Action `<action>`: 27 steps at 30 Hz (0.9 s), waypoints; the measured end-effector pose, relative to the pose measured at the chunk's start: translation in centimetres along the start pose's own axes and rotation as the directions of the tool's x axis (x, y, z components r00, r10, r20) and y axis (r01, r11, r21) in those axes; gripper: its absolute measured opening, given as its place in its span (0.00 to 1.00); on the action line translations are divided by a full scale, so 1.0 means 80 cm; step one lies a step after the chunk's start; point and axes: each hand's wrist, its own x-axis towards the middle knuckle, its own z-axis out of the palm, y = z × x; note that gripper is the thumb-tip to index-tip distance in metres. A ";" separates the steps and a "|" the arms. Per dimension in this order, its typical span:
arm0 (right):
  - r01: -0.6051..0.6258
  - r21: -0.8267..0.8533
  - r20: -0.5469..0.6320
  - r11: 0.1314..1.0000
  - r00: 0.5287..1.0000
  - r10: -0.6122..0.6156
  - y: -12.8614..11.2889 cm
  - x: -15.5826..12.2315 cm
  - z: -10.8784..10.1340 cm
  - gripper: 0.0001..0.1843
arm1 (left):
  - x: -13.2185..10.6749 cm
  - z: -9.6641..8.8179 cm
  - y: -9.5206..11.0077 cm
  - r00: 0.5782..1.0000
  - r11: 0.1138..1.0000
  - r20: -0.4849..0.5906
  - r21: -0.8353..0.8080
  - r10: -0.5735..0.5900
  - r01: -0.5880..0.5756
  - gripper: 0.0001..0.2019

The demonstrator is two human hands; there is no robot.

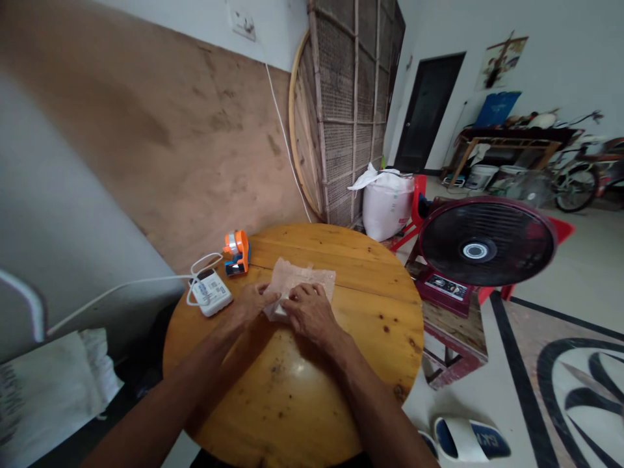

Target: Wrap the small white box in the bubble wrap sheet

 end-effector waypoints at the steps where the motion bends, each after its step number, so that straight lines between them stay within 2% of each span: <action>1: -0.001 0.002 -0.005 1.000 1.000 0.001 0.000 0.000 0.000 0.16 | -0.003 0.004 0.004 1.000 1.000 0.011 -0.002 0.006 -0.006 0.07; 5: -0.001 0.035 -0.036 0.999 0.999 0.003 -0.001 -0.001 0.001 0.13 | -0.014 0.013 0.017 0.998 0.999 0.041 0.018 0.045 -0.046 0.07; 8: -0.022 0.112 -0.069 0.993 0.997 0.030 -0.002 -0.002 0.000 0.11 | -0.017 0.012 0.026 0.993 0.998 0.106 0.041 0.044 -0.049 0.09; 11: -0.058 0.222 -0.128 0.973 0.988 0.088 -0.002 -0.004 -0.001 0.10 | -0.019 0.006 0.034 0.979 0.997 0.205 0.069 0.017 -0.032 0.11; 14: -0.101 0.310 -0.153 0.945 0.976 0.154 -0.003 -0.006 -0.003 0.10 | -0.018 -0.003 0.037 0.943 0.994 0.334 0.094 0.012 -0.046 0.13; 19: -0.144 0.384 -0.140 0.912 0.967 0.211 -0.001 -0.009 -0.003 0.15 | -0.014 -0.013 0.036 0.883 0.947 0.453 0.213 0.122 -0.240 0.06; 24: -0.196 0.432 -0.126 0.881 0.954 0.274 0.004 -0.009 -0.001 0.17 | -0.010 -0.012 0.032 0.839 0.810 0.492 0.380 0.233 -0.448 0.05; 27: -0.220 0.447 -0.115 0.867 0.947 0.299 0.006 -0.008 -0.002 0.15 | -0.010 -0.011 0.027 0.832 0.752 0.472 0.424 0.293 -0.505 0.07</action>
